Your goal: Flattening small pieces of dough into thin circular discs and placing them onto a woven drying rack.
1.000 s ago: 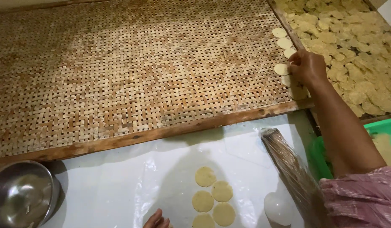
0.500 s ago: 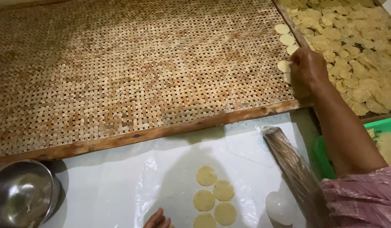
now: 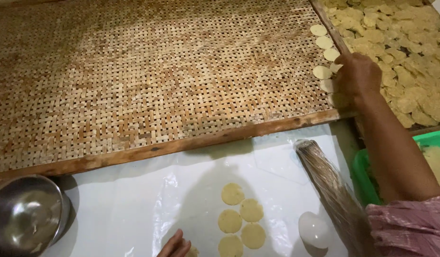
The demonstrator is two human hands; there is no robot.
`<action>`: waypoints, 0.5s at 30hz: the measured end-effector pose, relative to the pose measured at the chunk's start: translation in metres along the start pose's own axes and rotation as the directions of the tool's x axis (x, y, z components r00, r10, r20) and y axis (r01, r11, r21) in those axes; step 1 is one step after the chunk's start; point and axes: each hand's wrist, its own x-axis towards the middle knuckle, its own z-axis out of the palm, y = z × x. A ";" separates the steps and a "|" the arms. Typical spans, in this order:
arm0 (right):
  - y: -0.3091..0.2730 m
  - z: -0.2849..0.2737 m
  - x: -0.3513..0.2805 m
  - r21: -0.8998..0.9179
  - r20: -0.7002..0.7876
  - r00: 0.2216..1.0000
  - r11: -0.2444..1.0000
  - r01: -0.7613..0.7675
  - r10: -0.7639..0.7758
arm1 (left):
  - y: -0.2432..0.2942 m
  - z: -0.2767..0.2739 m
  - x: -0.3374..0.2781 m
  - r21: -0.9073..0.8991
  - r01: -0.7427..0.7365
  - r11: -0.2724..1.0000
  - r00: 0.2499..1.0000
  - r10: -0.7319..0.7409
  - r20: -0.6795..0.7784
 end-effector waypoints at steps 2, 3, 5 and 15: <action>0.027 0.014 -0.003 0.008 -0.044 0.999 1.000 0.010 -0.010 | 0.035 0.015 0.013 -0.005 0.007 1.000 1.000 -0.007 0.004; 0.041 0.019 -0.005 0.068 -0.066 0.998 0.998 -0.011 0.015 | 0.051 0.025 0.013 0.112 -0.272 0.956 0.953 0.284 -0.108; 0.049 0.007 -0.017 0.124 -0.096 0.995 0.992 -0.029 0.041 | 0.116 0.046 0.008 0.249 -0.516 0.820 0.807 0.563 -0.180; -0.069 -0.152 -0.179 0.769 0.277 0.961 0.598 -0.227 0.010 | 0.384 0.134 -0.070 0.521 -0.526 0.672 0.385 0.734 -0.559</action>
